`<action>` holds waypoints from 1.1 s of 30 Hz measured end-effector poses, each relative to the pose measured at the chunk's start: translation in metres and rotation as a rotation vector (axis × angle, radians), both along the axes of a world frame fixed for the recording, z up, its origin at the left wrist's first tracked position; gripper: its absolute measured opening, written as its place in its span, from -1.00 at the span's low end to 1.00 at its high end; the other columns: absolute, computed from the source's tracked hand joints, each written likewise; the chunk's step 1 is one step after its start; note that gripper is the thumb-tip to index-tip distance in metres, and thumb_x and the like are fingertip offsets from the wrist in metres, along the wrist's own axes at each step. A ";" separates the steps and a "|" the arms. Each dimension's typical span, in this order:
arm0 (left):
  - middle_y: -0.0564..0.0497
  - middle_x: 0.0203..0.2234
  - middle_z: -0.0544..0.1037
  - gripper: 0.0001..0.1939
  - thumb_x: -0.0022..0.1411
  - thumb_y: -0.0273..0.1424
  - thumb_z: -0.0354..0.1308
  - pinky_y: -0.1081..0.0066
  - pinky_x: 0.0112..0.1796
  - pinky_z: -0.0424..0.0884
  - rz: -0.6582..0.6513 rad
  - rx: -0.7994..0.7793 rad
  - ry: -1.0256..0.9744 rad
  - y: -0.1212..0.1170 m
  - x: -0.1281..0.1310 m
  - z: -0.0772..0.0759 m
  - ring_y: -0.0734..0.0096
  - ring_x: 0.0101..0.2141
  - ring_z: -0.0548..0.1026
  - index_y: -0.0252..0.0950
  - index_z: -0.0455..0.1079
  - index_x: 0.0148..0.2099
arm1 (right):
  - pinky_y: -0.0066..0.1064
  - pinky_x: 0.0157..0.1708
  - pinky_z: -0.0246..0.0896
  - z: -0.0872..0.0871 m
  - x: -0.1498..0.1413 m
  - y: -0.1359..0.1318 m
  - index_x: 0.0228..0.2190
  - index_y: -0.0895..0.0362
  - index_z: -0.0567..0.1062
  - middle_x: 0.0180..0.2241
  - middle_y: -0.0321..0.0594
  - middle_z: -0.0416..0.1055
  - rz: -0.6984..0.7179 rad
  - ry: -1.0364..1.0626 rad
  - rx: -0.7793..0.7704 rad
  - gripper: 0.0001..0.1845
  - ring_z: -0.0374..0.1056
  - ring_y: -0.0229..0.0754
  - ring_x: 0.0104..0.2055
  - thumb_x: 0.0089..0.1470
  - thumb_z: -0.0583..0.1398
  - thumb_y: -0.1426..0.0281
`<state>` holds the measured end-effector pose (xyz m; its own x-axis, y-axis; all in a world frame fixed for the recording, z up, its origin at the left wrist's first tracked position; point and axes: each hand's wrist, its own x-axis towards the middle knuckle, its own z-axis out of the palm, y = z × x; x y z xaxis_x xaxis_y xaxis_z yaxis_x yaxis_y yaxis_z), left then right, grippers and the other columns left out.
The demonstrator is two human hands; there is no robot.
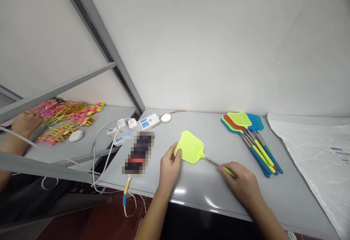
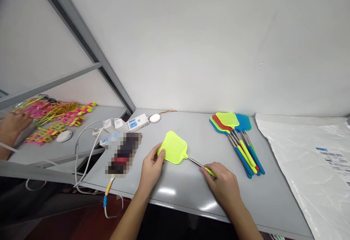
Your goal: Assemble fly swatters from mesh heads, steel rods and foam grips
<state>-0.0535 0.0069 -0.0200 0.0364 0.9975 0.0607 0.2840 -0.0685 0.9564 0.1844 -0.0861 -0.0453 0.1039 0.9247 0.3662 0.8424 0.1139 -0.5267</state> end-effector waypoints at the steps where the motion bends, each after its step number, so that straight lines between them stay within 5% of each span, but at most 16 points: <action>1: -0.03 -0.21 0.54 -0.59 0.28 -0.18 0.03 0.41 -0.32 0.36 -0.003 0.003 0.009 0.000 0.000 0.000 0.42 -0.42 0.40 -0.23 0.37 0.09 | -0.42 -0.31 0.19 -0.001 0.000 0.000 -0.37 0.04 0.50 -0.40 -0.27 0.48 -0.001 -0.010 0.011 -0.78 0.39 -0.20 -0.33 0.18 0.13 0.20; 17: -0.08 -0.20 0.58 -0.53 0.28 -0.19 0.04 0.37 -0.24 0.40 -0.057 0.012 -0.008 0.001 -0.001 -0.006 0.34 -0.33 0.48 -0.26 0.34 0.17 | -0.41 -0.32 0.18 -0.004 0.001 -0.002 -0.35 0.05 0.47 -0.36 -0.27 0.49 0.004 -0.100 -0.015 -0.78 0.41 -0.19 -0.31 0.19 0.11 0.20; 23: -0.11 -0.05 0.53 -0.55 0.27 -0.21 0.06 0.36 -0.16 0.39 -0.082 0.016 -0.051 0.002 -0.002 -0.008 0.29 -0.21 0.49 -0.29 0.37 0.14 | -0.40 -0.35 0.19 -0.006 0.003 -0.001 -0.36 0.05 0.47 -0.37 -0.26 0.50 0.005 -0.138 -0.032 -0.74 0.43 -0.18 -0.32 0.19 0.10 0.17; 33: -0.06 -0.20 0.52 -0.48 0.26 -0.13 0.05 0.38 -0.25 0.36 0.020 -0.021 -0.026 0.003 -0.001 -0.009 0.40 -0.37 0.42 -0.24 0.28 0.19 | -0.32 -0.27 0.20 -0.003 -0.002 0.001 -0.24 0.07 0.44 -0.34 -0.22 0.48 0.029 -0.165 0.099 -0.84 0.39 -0.15 -0.31 0.17 0.13 0.28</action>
<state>-0.0545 0.0095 -0.0286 0.0148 0.9991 0.0404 0.2597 -0.0429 0.9647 0.1823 -0.0849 -0.0487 0.0089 0.8852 0.4651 0.9118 0.1838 -0.3672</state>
